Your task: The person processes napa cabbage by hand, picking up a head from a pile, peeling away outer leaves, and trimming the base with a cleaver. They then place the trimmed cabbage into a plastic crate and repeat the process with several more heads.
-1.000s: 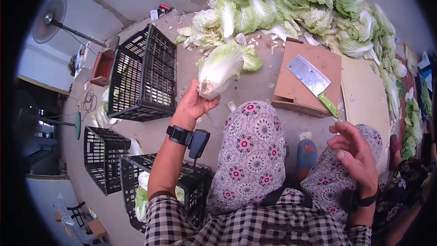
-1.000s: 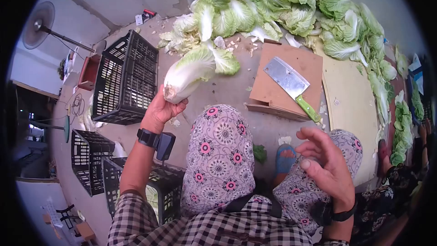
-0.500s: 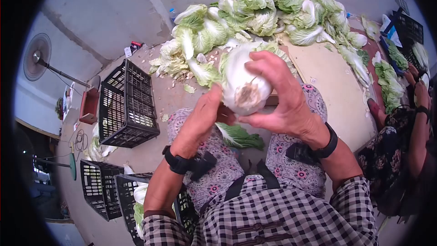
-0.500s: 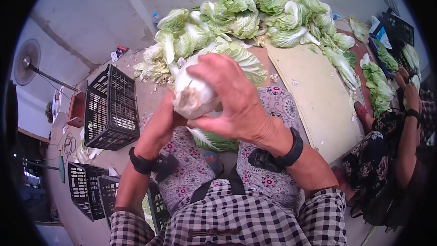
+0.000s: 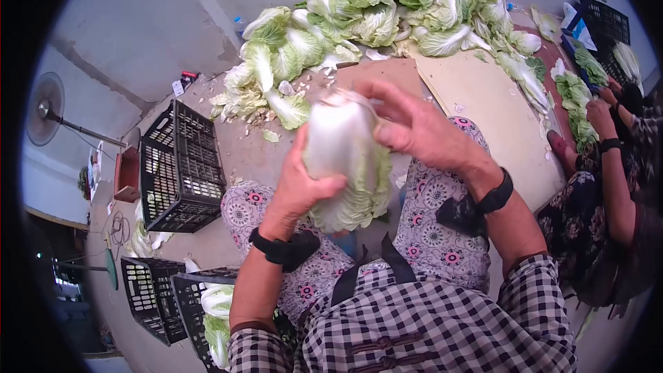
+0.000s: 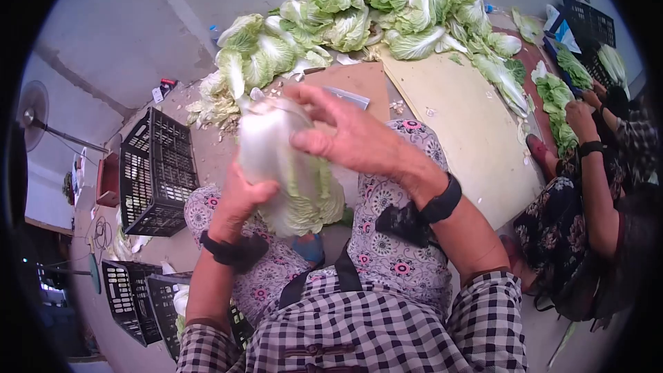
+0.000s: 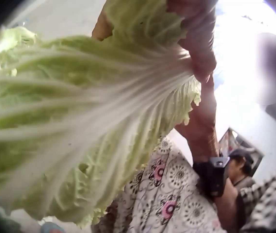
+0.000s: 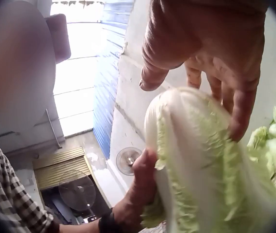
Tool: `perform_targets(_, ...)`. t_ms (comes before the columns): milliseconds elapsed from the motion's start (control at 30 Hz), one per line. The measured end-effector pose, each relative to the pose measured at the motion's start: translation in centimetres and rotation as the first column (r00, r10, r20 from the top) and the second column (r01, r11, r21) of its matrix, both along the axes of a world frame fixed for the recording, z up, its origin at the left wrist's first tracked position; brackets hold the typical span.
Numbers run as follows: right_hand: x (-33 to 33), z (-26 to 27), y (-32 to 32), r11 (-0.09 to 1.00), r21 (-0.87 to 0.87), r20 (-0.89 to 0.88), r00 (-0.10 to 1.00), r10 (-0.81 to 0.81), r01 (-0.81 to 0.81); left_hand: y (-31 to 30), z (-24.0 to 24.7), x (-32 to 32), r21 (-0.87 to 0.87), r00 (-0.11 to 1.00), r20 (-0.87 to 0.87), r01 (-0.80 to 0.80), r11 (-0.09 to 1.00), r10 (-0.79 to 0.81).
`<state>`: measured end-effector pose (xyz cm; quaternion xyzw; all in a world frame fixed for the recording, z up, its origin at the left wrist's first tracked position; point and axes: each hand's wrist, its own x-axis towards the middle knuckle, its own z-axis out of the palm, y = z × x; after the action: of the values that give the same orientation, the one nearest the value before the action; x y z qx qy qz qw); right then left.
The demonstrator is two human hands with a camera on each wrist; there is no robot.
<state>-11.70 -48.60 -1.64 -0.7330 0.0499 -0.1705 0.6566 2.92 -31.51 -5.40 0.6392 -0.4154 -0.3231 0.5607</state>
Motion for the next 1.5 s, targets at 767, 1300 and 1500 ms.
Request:
perform_targets(767, 4.5, -21.0, -13.8, 0.706, -0.708, -0.529, 0.669, -0.523, -0.007, 7.4, 0.2, 8.2, -0.213, 0.801, -0.221, -0.596, 0.774, 0.556)
perform_targets(1300, 0.2, -2.1, -8.9, 0.732, -0.243, 0.207, 0.772, -0.601, 0.636, 23.1, 13.9, 7.8, -0.481, 0.527, 0.042, -0.734, 0.48, 0.849)
perform_targets(1500, -1.7, 1.1, -2.8, 0.82, -0.214, 0.116, 0.847, -0.519, 0.532, 23.0, 14.5, 4.1, 0.059, 0.842, 0.232, -0.512, 0.857, 0.487)
